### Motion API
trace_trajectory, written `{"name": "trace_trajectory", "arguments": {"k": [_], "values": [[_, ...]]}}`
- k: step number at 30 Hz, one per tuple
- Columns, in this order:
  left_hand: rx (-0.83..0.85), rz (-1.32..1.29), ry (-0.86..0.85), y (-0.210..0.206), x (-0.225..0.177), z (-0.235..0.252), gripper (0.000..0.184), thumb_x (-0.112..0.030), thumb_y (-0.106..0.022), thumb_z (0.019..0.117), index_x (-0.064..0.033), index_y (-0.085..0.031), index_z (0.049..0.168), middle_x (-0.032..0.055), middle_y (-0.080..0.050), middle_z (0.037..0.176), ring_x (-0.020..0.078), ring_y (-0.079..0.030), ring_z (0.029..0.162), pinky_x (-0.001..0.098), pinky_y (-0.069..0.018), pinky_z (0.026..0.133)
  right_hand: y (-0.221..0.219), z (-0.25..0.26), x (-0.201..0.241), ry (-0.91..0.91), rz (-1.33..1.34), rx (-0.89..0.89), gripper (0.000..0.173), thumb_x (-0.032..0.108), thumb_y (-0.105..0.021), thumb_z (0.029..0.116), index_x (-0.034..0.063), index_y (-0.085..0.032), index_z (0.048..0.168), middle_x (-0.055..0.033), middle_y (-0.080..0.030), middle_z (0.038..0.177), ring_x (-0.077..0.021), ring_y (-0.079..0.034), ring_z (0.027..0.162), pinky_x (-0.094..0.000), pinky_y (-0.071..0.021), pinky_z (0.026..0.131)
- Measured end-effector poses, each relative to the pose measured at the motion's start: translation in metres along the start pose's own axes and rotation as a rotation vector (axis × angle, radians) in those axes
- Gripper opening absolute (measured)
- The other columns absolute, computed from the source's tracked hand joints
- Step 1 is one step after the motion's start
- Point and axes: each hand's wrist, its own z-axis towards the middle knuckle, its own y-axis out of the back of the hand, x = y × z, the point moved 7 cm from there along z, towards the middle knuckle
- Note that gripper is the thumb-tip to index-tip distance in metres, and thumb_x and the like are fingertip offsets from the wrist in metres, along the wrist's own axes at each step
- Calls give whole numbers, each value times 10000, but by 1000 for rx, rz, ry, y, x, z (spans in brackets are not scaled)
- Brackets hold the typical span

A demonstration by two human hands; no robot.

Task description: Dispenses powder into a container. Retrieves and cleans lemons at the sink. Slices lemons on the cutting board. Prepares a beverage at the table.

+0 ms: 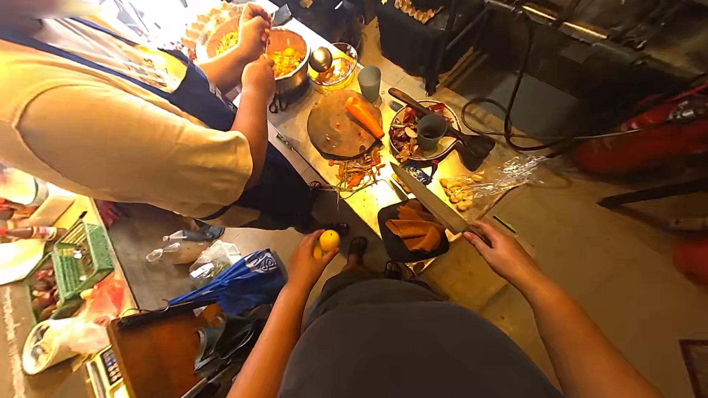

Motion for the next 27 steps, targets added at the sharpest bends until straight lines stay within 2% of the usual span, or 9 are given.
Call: {"name": "trace_trajectory", "arguments": {"k": [2, 4, 5, 8, 11, 15, 21, 25, 27], "values": [[-8, 8, -52, 7, -11, 38, 610, -410, -767, 904, -69, -613, 1386, 188, -612, 1363, 330, -596, 1261, 527, -479, 1074, -8, -14, 10, 17, 41, -70, 451, 353, -489, 1104, 62, -518, 1447, -251, -691, 1036, -399, -692, 871, -615, -546, 815], [-30, -11, -130, 11, -21, 79, 583, -344, -794, 896, -77, -617, 1382, 181, -628, 1341, 331, -612, 1238, 544, -493, 1055, -24, -22, 24, 20, 108, -89, 422, 299, -462, 1112, 18, -469, 1427, -196, -681, 993, -299, -708, 746, -511, -608, 707], [-39, -25, -176, 11, -25, 99, 585, -313, -806, 890, -73, -613, 1388, 181, -632, 1336, 333, -615, 1236, 552, -493, 1056, -33, -24, 34, 11, 123, -89, 418, 271, -454, 1113, -4, -443, 1428, -189, -691, 1045, -283, -729, 777, -489, -629, 727], [-61, -64, -306, 16, -40, 160, 617, -291, -819, 880, -64, -595, 1409, 186, -644, 1333, 337, -627, 1230, 552, -491, 1058, -49, -14, 75, 3, 61, -150, 422, 220, -483, 1089, -37, -444, 1421, -244, -697, 1043, -392, -716, 864, -582, -583, 780], [-2, -30, -308, 20, -52, 215, 651, -290, -821, 877, -53, -555, 1422, 177, -650, 1327, 349, -626, 1232, 567, -482, 1068, -62, 19, 114, 3, -22, -171, 463, 300, -498, 1094, -9, -481, 1438, -256, -701, 1086, -426, -714, 975, -603, -571, 864], [113, 201, -287, 18, -71, 268, 561, -299, -789, 900, -69, -608, 1379, 199, -643, 1326, 381, -589, 1273, 566, -449, 1091, -74, 78, 161, -80, -183, -61, 450, 330, -382, 1131, -26, -565, 1338, -268, -692, 1119, -433, -700, 1066, -582, -554, 916], [238, 408, -292, 6, -96, 307, 580, -337, -758, 920, -75, -598, 1412, 204, -636, 1332, 387, -586, 1268, 564, -473, 1053, -87, 153, 204, -162, -169, 34, 374, 225, -359, 1126, -37, -530, 1330, -270, -662, 1186, -413, -681, 1125, -546, -551, 950], [295, 442, -251, 5, -101, 315, 609, -355, -751, 924, -87, -577, 1443, 197, -629, 1347, 381, -578, 1277, 552, -471, 1062, -95, 172, 214, -204, -155, 53, 342, 223, -379, 1125, -1, -497, 1356, -258, -663, 1138, -416, -690, 1092, -546, -563, 913], [296, 427, -214, 8, -101, 316, 614, -346, -784, 898, -45, -578, 1391, 213, -646, 1291, 392, -600, 1238, 560, -486, 1036, -95, 175, 217, -215, -155, 53, 343, 222, -380, 1124, -1, -497, 1357, -255, -661, 1144, -416, -694, 1081, -548, -567, 901]]}}
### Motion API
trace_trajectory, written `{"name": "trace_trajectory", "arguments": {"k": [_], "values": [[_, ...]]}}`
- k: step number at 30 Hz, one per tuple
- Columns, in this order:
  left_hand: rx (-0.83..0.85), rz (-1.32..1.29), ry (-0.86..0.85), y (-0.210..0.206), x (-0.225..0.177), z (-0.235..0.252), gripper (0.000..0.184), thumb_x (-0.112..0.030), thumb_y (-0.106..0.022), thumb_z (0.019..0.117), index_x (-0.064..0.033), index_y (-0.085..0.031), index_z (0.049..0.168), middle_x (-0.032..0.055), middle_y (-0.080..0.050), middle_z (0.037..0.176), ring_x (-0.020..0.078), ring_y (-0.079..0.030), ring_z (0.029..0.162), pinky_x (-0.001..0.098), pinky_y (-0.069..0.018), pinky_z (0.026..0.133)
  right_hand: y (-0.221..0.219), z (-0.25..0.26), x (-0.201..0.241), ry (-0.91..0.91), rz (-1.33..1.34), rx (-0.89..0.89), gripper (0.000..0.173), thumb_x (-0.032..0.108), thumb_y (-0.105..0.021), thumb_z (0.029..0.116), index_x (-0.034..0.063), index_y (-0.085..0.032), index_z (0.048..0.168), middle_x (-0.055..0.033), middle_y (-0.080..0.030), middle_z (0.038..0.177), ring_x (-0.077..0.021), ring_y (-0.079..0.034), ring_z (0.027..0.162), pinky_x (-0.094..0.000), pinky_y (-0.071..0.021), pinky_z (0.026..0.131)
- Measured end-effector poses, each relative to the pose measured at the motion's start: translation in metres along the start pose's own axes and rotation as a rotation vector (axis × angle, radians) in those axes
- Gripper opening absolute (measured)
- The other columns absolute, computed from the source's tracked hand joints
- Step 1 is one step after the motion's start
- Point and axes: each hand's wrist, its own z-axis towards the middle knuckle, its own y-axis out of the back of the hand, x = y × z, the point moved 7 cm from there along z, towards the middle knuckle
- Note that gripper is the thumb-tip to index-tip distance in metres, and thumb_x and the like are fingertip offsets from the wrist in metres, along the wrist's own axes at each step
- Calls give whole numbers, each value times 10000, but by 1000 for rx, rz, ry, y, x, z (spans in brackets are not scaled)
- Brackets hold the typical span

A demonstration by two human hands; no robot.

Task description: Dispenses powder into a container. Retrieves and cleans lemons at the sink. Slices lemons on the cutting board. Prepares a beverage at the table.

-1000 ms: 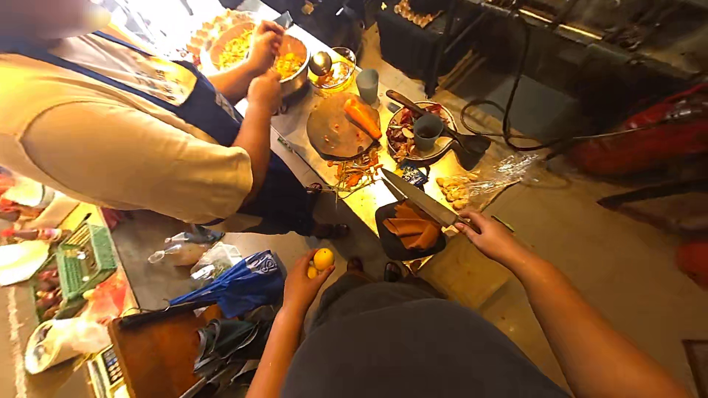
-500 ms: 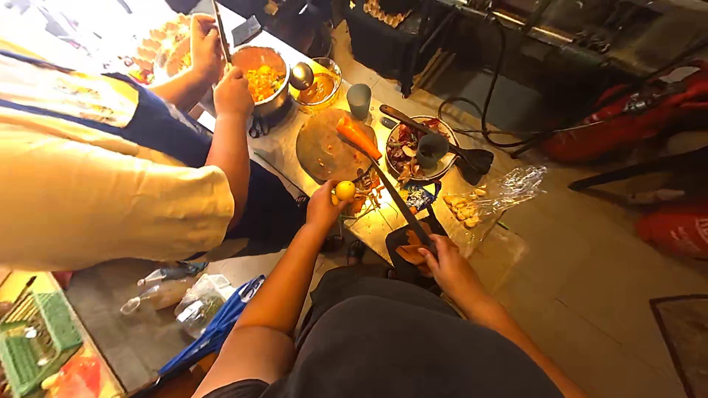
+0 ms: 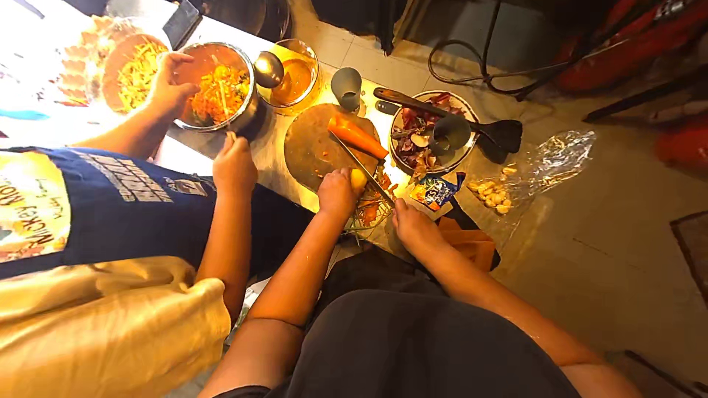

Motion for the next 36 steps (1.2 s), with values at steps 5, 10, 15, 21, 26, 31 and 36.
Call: {"name": "trace_trajectory", "arguments": {"k": [5, 10, 15, 21, 26, 31, 36], "values": [[25, 22, 16, 5, -3, 2, 527, -327, -796, 885, -3, -603, 1253, 221, -666, 1183, 402, -624, 1175, 569, -514, 975, 1, 0, 3, 4, -8, -30, 340, 212, -401, 1119, -5, -505, 1360, -263, -665, 1121, -430, -697, 1060, -560, -573, 880], [31, 78, -71, 4, -14, 8, 442, -272, -782, 894, -24, -643, 1231, 205, -672, 1195, 403, -608, 1201, 564, -510, 984, 1, 5, -1, -20, 16, -28, 326, 207, -400, 1119, -10, -487, 1348, -249, -678, 1054, -424, -710, 1024, -562, -579, 859], [49, 106, -75, 2, -15, 9, 455, -284, -767, 904, -26, -635, 1255, 193, -662, 1238, 384, -586, 1244, 543, -485, 1034, -1, 27, 3, 14, 41, -62, 350, 256, -382, 1128, 6, -464, 1360, -239, -686, 999, -430, -721, 968, -586, -588, 804], [16, 135, -99, 0, -20, 9, 418, -263, -768, 897, -26, -648, 1220, 187, -672, 1207, 383, -597, 1226, 545, -499, 1008, 7, 69, 17, 89, 155, -136, 356, 236, -366, 1134, -19, -455, 1365, -273, -691, 1031, -453, -714, 1016, -597, -579, 854], [-2, 122, -115, 0, -14, 7, 422, -259, -779, 886, -41, -651, 1224, 180, -675, 1211, 375, -602, 1218, 540, -486, 1029, 2, 56, 15, 117, 217, -194, 351, 248, -350, 1138, -30, -471, 1313, -256, -682, 991, -430, -720, 974, -573, -586, 827], [-7, 108, -112, -1, -11, 5, 421, -258, -775, 890, -43, -649, 1229, 175, -676, 1205, 367, -601, 1222, 524, -484, 1039, 0, 29, 4, 84, 155, -182, 342, 254, -356, 1137, -18, -487, 1296, -240, -679, 1015, -424, -716, 984, -565, -584, 822], [-29, 89, -129, -1, -13, 3, 426, -233, -788, 881, -47, -654, 1240, 169, -678, 1212, 364, -596, 1234, 522, -477, 1051, 1, 28, -1, 121, 106, -184, 339, 260, -349, 1138, -5, -496, 1288, -236, -679, 1017, -412, -717, 995, -559, -587, 824]]}}
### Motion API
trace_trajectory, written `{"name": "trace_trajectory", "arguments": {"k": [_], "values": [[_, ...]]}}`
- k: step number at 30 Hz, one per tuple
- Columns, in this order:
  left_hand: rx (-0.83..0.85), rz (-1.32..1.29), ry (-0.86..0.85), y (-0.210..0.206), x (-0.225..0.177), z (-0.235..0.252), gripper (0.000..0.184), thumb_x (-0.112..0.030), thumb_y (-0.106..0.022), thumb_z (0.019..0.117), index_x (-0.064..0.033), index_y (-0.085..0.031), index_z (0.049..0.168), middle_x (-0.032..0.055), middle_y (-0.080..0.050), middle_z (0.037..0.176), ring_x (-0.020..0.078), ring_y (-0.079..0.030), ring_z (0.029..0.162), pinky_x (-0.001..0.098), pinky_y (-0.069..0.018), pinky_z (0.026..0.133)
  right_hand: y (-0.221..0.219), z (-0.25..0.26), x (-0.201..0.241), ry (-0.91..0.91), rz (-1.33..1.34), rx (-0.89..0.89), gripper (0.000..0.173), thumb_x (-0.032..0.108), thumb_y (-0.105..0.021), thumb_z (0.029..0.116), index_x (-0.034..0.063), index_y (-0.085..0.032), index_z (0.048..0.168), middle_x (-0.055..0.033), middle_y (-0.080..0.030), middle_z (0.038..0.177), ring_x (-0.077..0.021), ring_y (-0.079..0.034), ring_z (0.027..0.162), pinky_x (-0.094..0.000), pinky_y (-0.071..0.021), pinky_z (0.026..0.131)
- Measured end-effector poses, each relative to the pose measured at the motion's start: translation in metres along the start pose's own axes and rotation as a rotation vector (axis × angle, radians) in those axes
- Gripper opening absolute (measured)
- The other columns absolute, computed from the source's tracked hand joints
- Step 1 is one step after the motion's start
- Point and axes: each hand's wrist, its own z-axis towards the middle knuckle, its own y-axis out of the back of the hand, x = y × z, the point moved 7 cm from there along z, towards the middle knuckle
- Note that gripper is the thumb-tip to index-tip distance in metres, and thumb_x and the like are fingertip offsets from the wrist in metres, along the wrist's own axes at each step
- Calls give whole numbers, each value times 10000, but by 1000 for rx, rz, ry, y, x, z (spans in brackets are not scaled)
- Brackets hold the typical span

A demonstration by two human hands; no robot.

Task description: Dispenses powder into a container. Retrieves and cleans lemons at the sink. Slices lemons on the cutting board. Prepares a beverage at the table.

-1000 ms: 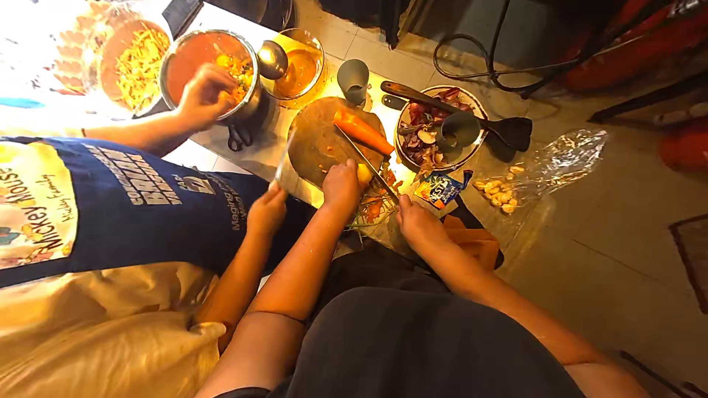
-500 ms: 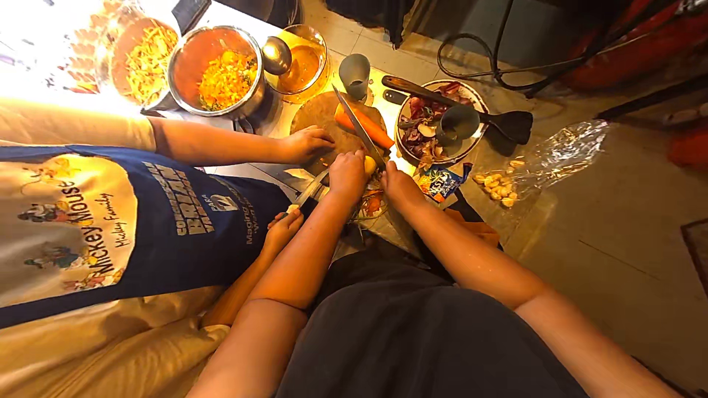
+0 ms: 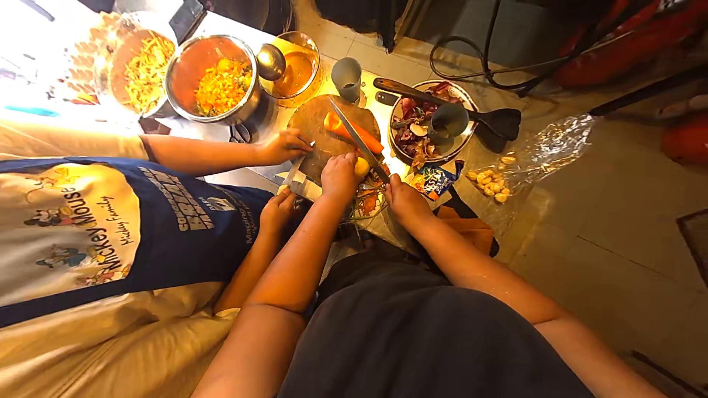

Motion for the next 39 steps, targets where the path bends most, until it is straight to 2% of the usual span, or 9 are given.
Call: {"name": "trace_trajectory", "arguments": {"k": [4, 6, 10, 16, 18, 22, 26, 34, 39], "values": [[-7, -13, 17, -2, 3, 0, 445, -246, -797, 878, -52, -651, 1250, 173, -678, 1211, 365, -602, 1224, 528, -480, 1048, -10, 2, 2, 6, 36, 23, 369, 251, -343, 1136, -17, -474, 1352, -242, -684, 1028, -419, -717, 999, -576, -585, 826], [-21, -26, 38, -3, 4, -1, 436, -255, -792, 878, -52, -656, 1240, 179, -676, 1216, 365, -600, 1233, 528, -480, 1052, -12, 4, 4, -9, 26, 30, 360, 254, -344, 1136, -7, -482, 1342, -234, -688, 1041, -410, -719, 1006, -568, -587, 835], [-41, -39, 60, -5, 4, -3, 432, -274, -781, 895, -46, -656, 1240, 178, -674, 1219, 360, -597, 1238, 516, -480, 1053, -11, 13, 11, -13, -15, 38, 385, 229, -367, 1130, -14, -479, 1407, -252, -685, 1111, -421, -714, 1037, -564, -588, 856], [-69, -46, 73, -4, 4, -2, 412, -250, -781, 885, -43, -665, 1221, 176, -685, 1208, 359, -613, 1218, 526, -485, 1045, -1, 46, 36, 35, -15, -8, 380, 235, -357, 1129, -6, -474, 1398, -267, -679, 1117, -442, -707, 1045, -582, -583, 857], [-61, -50, 89, -4, 6, -2, 414, -262, -776, 885, -50, -663, 1221, 170, -682, 1218, 353, -611, 1225, 524, -483, 1050, 0, 51, 39, 38, -11, -7, 389, 241, -351, 1129, 1, -464, 1414, -265, -675, 1139, -436, -697, 1082, -579, -576, 886], [-41, -108, 108, -3, 9, -3, 487, -320, -790, 887, -50, -646, 1265, 179, -672, 1242, 355, -602, 1240, 529, -467, 1069, -4, 26, 20, 11, -23, 24, 379, 236, -365, 1130, 8, -461, 1417, -262, -689, 1097, -443, -716, 1024, -593, -585, 838], [-54, -101, 89, -3, 8, -4, 480, -307, -789, 889, -30, -645, 1254, 190, -666, 1245, 366, -594, 1242, 520, -464, 1069, -8, -1, 0, -26, -76, 87, 371, 224, -379, 1126, -13, -445, 1403, -254, -686, 1026, -442, -717, 983, -594, -585, 817], [-68, -60, 113, -6, 7, -4, 431, -285, -766, 899, -38, -648, 1231, 185, -671, 1228, 359, -604, 1230, 508, -484, 1048, 13, 53, 50, 38, -120, 76, 368, 198, -391, 1112, 39, -443, 1440, -250, -695, 1114, -441, -703, 1075, -608, -573, 869], [-59, -115, 125, -7, 12, -3, 506, -324, -794, 880, -33, -635, 1262, 189, -669, 1239, 365, -602, 1237, 527, -482, 1052, 14, 14, 19, 19, -144, 143, 351, 211, -403, 1118, 31, -438, 1417, -259, -692, 1030, -459, -713, 1001, -619, -577, 818]]}}
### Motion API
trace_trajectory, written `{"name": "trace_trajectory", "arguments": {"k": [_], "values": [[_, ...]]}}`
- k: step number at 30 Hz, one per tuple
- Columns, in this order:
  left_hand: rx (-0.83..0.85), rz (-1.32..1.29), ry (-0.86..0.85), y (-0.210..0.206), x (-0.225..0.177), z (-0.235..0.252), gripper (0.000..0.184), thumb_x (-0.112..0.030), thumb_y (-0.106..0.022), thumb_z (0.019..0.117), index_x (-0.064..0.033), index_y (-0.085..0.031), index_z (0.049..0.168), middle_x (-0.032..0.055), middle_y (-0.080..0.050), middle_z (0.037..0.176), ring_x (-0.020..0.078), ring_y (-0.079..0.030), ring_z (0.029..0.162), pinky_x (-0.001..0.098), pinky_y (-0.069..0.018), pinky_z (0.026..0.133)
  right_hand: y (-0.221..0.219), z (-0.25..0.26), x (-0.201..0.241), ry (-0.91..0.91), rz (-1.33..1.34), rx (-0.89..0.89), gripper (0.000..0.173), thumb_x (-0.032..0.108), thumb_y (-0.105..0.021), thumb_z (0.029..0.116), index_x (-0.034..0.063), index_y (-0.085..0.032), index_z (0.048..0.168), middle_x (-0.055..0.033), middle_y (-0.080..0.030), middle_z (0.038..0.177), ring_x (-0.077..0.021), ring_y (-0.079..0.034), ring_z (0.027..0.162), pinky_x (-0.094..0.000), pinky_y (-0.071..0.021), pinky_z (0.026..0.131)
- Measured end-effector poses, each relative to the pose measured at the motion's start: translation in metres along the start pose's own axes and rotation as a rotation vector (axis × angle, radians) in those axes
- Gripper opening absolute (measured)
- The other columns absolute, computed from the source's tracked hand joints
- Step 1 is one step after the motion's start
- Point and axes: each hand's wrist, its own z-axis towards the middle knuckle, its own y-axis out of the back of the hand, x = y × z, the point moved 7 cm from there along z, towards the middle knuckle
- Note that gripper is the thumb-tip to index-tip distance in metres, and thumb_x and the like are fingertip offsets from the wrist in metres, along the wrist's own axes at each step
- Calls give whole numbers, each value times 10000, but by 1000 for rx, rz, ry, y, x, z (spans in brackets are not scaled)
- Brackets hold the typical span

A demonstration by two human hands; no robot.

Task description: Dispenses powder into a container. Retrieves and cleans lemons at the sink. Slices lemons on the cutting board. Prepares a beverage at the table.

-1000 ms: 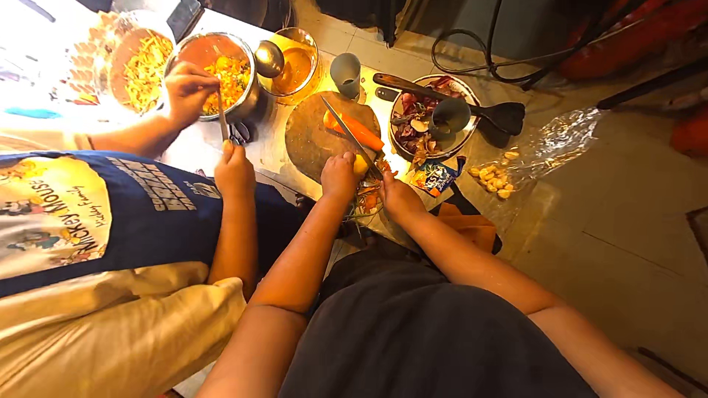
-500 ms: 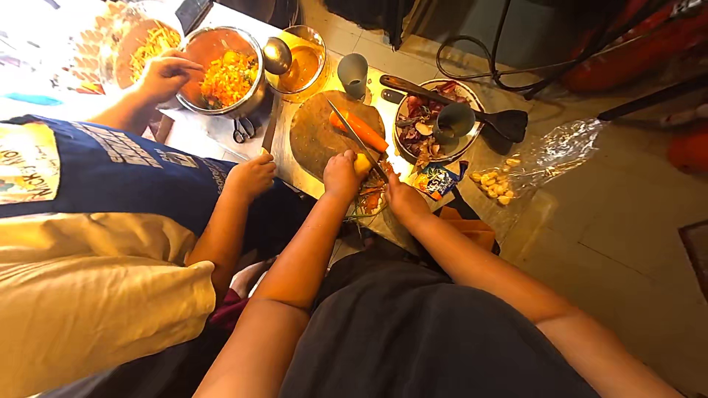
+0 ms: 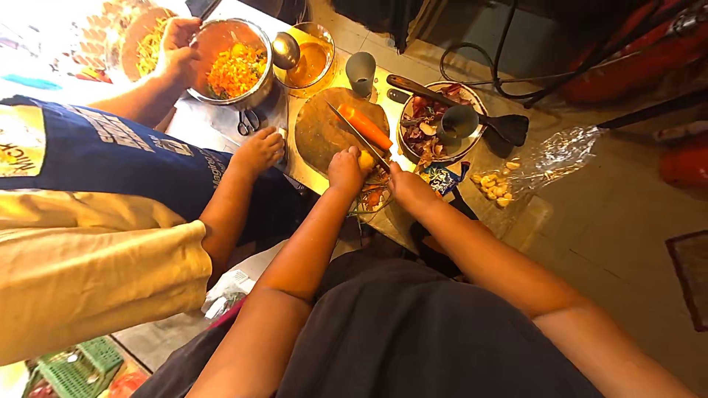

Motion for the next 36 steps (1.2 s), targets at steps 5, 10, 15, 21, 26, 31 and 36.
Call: {"name": "trace_trajectory", "arguments": {"k": [5, 10, 15, 21, 26, 31, 36], "values": [[-8, 5, -28, -2, -3, -2, 469, -293, -780, 894, -20, -633, 1247, 202, -662, 1235, 385, -594, 1237, 536, -485, 1039, 0, -15, -10, -42, -42, 51, 304, 227, -390, 1126, 15, -466, 1330, -266, -684, 1002, -464, -712, 996, -616, -575, 808], [-17, 27, -22, -4, -6, 0, 443, -287, -774, 894, -25, -644, 1226, 191, -666, 1228, 381, -598, 1227, 532, -499, 1016, 15, 37, 27, 5, -12, 18, 376, 201, -353, 1124, 27, -421, 1450, -279, -687, 1142, -463, -687, 1114, -632, -557, 894], [10, -6, -3, -1, -4, 1, 477, -309, -792, 880, -38, -637, 1242, 194, -654, 1248, 380, -589, 1239, 536, -496, 1024, 13, 21, 11, 21, 12, 44, 374, 201, -369, 1126, 5, -419, 1441, -293, -686, 1104, -476, -694, 1070, -643, -553, 889], [25, -37, -2, -3, -2, 1, 482, -290, -791, 882, -41, -633, 1262, 191, -650, 1260, 381, -577, 1258, 541, -495, 1024, 7, -23, -23, -10, -34, 104, 280, 222, -414, 1122, 5, -470, 1290, -253, -670, 938, -445, -709, 920, -611, -569, 784], [10, -11, -24, -3, -4, 3, 470, -296, -787, 888, -35, -635, 1248, 187, -654, 1252, 372, -586, 1248, 526, -496, 1027, 14, 35, 9, 40, -42, 72, 358, 212, -372, 1126, -21, -443, 1389, -321, -679, 1086, -506, -686, 1067, -666, -543, 879], [28, -8, -18, -4, -4, 2, 491, -302, -787, 885, -46, -627, 1271, 181, -651, 1265, 360, -579, 1266, 517, -487, 1048, 8, 52, 15, 54, -10, 70, 371, 202, -367, 1123, -8, -432, 1422, -310, -684, 1120, -494, -680, 1104, -658, -537, 911], [41, -27, -29, 1, -2, 1, 490, -311, -788, 884, -36, -630, 1258, 191, -654, 1249, 370, -583, 1251, 519, -479, 1051, 0, -6, -28, 23, -28, 105, 291, 238, -394, 1129, 5, -481, 1281, -261, -671, 948, -457, -707, 926, -619, -565, 786]]}}
